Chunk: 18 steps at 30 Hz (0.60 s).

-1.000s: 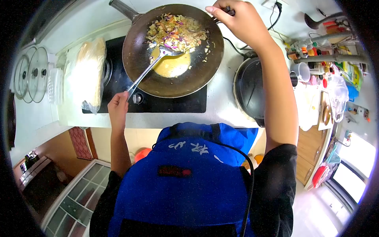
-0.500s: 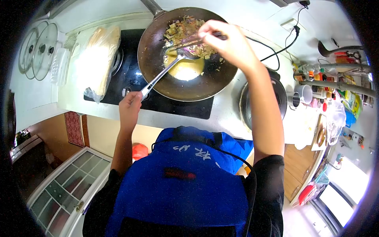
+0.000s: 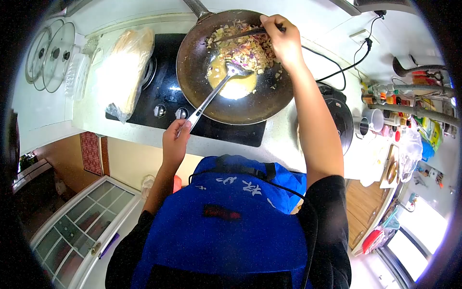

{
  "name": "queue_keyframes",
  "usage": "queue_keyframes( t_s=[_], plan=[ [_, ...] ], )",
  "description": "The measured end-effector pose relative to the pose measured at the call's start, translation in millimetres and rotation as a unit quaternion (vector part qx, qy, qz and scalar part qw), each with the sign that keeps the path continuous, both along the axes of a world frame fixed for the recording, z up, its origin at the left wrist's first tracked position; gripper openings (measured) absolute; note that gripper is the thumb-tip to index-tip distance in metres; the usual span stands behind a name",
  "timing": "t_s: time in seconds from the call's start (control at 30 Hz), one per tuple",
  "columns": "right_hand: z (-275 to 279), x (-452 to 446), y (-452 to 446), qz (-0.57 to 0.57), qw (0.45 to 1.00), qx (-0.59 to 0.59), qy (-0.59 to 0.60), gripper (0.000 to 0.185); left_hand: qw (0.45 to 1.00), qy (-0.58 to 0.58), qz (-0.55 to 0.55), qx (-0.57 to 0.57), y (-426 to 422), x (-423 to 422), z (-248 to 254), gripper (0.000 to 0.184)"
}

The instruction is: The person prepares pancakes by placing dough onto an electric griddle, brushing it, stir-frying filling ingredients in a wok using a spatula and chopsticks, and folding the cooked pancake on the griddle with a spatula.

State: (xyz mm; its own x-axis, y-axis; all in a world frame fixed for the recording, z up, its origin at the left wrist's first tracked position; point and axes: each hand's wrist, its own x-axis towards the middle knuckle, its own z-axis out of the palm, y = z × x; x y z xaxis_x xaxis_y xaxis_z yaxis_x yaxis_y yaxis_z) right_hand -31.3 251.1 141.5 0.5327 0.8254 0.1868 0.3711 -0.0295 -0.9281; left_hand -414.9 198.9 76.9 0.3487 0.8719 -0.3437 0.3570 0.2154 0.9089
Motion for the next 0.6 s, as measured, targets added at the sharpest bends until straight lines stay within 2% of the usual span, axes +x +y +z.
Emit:
queue_keyframes(
  t_s=[0.13, 0.17, 0.27, 0.43, 0.6],
  plan=[
    [25, -15, -12, 0.025, 0.994, -0.103, -0.007, 0.032, 1.000, -0.010, -0.001, -0.002, 1, -1, 2, 0.024],
    [15, -15, -11, 0.082, 0.992, -0.091, -0.019, 0.036, 1.000, -0.011, -0.001, -0.001, 1, -2, -1, 0.023],
    [17, -35, -10, 0.121, 0.980, -0.159, 0.016, 0.036, 1.000, -0.011, -0.006, -0.009, 3, -3, -3, 0.023],
    [-13, -18, -6, -0.005, 1.000, 0.000, -0.023, 0.031, 0.999, -0.016, -0.005, -0.027, 4, -4, -3, 0.024],
    [-9, -17, -21, -0.080, 0.993, -0.015, -0.087, 0.035, 1.000, -0.012, -0.007, -0.024, 4, -4, -8, 0.023]
  ],
)
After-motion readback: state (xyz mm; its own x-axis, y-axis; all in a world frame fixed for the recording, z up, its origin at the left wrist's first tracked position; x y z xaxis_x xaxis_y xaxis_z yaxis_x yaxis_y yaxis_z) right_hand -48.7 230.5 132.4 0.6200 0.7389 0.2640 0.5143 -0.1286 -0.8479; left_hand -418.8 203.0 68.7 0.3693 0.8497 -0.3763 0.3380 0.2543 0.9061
